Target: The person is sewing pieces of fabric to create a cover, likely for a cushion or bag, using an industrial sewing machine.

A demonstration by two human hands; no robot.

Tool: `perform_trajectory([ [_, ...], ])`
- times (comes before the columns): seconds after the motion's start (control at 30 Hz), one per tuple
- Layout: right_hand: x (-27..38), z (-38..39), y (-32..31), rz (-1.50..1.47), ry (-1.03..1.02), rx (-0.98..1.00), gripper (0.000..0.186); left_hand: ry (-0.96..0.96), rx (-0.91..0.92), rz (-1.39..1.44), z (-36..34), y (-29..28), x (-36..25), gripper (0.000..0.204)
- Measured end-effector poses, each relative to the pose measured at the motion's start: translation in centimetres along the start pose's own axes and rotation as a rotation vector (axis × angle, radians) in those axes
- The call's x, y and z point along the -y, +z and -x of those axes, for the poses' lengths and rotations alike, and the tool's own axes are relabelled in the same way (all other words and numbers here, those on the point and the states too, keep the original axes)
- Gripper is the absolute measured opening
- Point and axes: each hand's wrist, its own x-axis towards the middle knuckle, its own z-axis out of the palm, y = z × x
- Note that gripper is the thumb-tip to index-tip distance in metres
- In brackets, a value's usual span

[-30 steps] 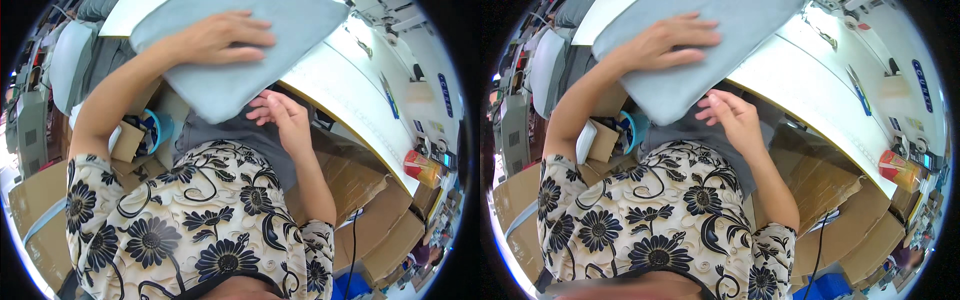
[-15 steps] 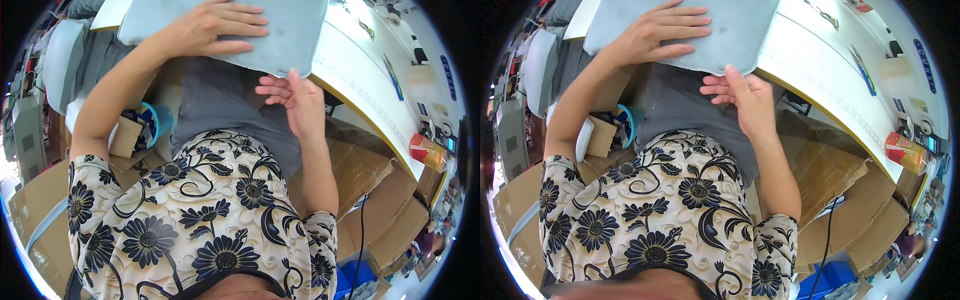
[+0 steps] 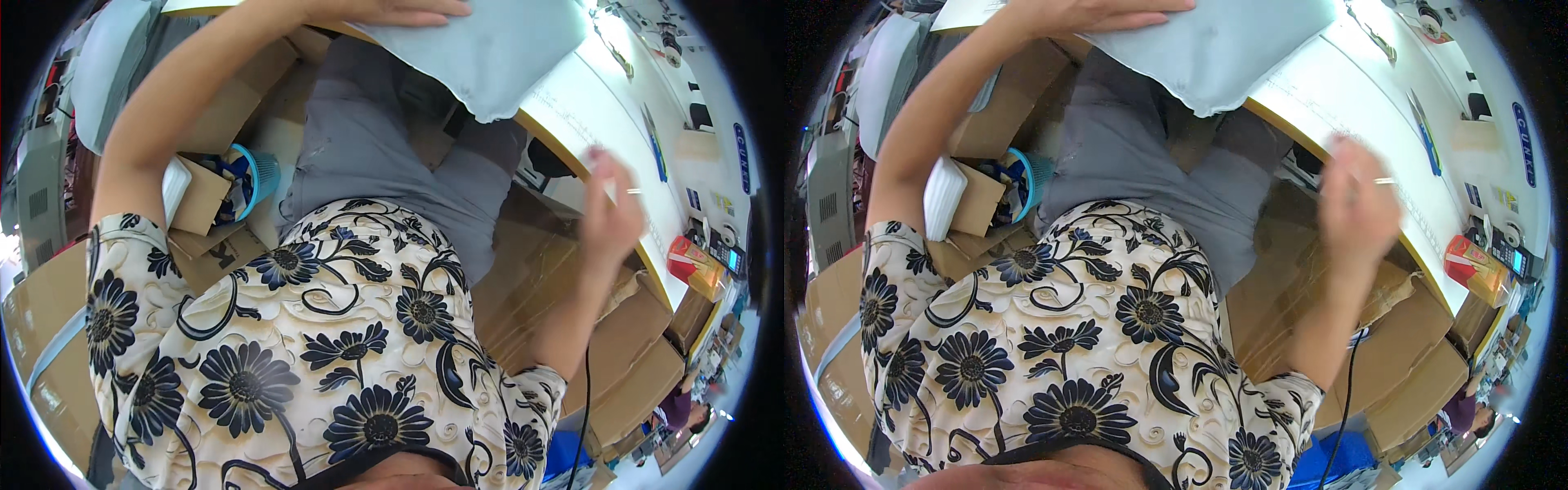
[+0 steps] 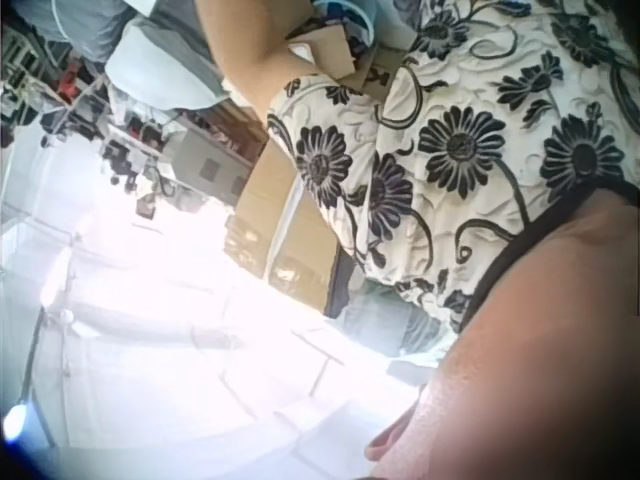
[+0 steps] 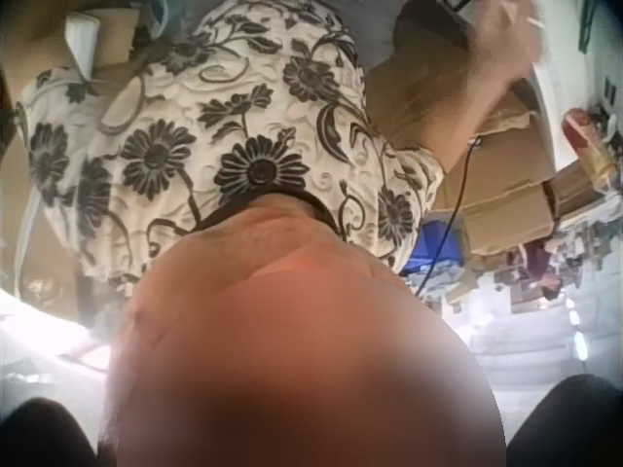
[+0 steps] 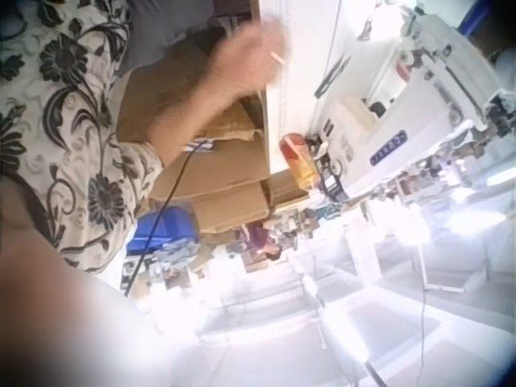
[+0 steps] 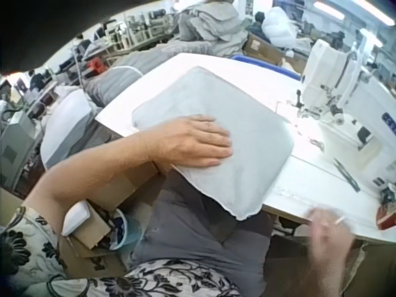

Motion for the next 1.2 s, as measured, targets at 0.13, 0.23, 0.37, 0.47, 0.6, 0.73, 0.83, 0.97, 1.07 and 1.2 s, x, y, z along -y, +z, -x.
perform_trajectory([
  [0.13,-10.3,-4.0,-3.2,0.388,-0.093,-0.118,0.032,-0.302,-0.363,0.32,1.3,0.0,-8.7,0.017],
  [0.23,-13.0,-5.7,-3.6,0.474,0.35,0.302,0.035,-0.683,-0.392,0.83,2.3,3.2,-14.9,0.022],
  [0.37,-17.5,-5.1,-3.3,0.48,0.258,0.278,0.037,-0.98,-0.378,1.554,-1.3,4.1,-16.3,0.039],
  [0.47,-17.6,-5.0,-3.1,0.41,0.273,0.229,0.037,-1.074,-0.5,1.707,-2.2,4.8,-15.1,0.043],
  [0.6,-6.6,-4.1,-3.7,-0.493,0.546,-0.03,0.032,-1.181,-0.709,1.704,2.2,3.8,-15.5,0.031],
  [0.73,2.0,-1.3,-1.6,-0.864,0.493,0.243,0.028,-1.368,-0.857,1.516,5.5,2.6,-16.1,0.036],
  [0.83,5.5,-1.7,-0.1,-0.996,0.409,0.579,0.031,-1.412,-0.786,1.513,4.7,1.7,-16.5,0.046],
  [0.97,7.7,-3.0,2.0,-1.103,0.478,0.866,0.042,-1.403,-0.756,1.5,3.4,1.5,-15.6,0.042],
  [1.07,8.2,-3.8,2.7,-1.117,0.545,0.889,0.044,-1.34,-0.788,1.517,2.8,1.5,-15.0,0.033],
  [1.2,8.9,-4.4,3.4,-1.214,0.667,0.921,0.043,-1.23,-0.855,1.557,3.4,2.3,-15.4,0.026],
])
